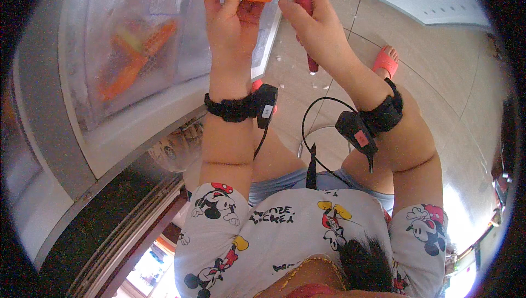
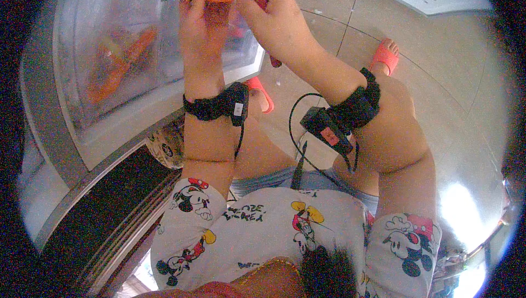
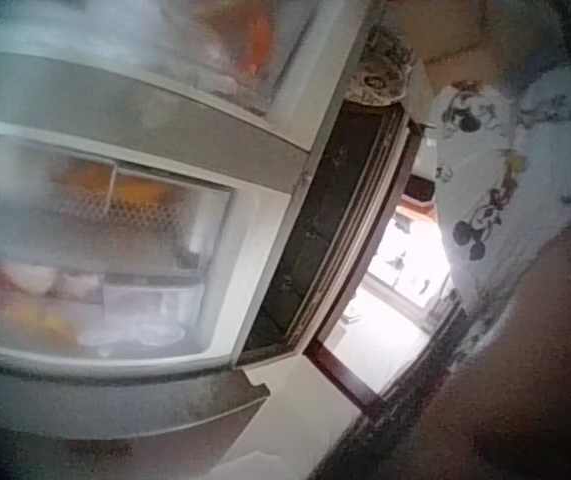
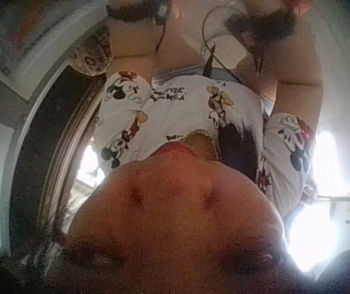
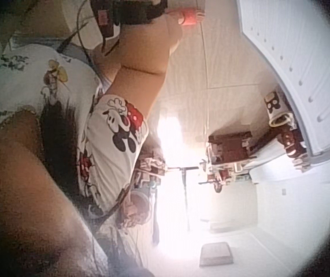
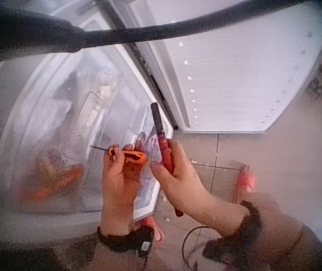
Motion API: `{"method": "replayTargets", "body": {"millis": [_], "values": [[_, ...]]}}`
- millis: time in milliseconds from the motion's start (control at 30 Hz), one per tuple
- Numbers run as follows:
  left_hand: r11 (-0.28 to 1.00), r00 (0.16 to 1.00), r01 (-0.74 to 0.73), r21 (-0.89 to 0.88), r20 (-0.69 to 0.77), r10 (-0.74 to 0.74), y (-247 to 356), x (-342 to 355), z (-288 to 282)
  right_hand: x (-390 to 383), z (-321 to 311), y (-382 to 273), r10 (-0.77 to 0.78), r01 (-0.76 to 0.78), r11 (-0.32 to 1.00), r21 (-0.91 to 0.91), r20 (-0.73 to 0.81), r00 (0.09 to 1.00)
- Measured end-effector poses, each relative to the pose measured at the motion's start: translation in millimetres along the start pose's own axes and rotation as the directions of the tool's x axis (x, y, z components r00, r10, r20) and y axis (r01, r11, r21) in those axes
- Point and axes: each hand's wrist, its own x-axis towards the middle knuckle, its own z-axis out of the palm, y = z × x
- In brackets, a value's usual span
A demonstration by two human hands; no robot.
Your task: The person uses a screwdriver and pliers to scrape frost and ice from the inside of a freezer.
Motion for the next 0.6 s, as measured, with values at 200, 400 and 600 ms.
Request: {"method": "replayTargets", "body": {"millis": [200, 400, 600], "values": [[0.999, 0.999, -0.031, -0.044, -0.036, 0.029, -1.6, 11.9, 18.6, -1.8, 18.3, 26.9, 0.055, -0.032, 0.973, 0.228, -0.095, 0.994], [0.997, 0.996, -0.067, -0.048, -0.064, 0.064, -5.7, 27.5, 10.0, -13.4, 39.3, 40.1, 0.07, -0.068, 0.977, 0.2, -0.002, 0.998], [0.994, 0.997, -0.073, -0.085, -0.043, 0.069, -6.7, 27.6, 9.1, -9.3, 33.3, 35.9, 0.151, -0.159, 0.983, 0.093, 0.091, 0.984]]}}
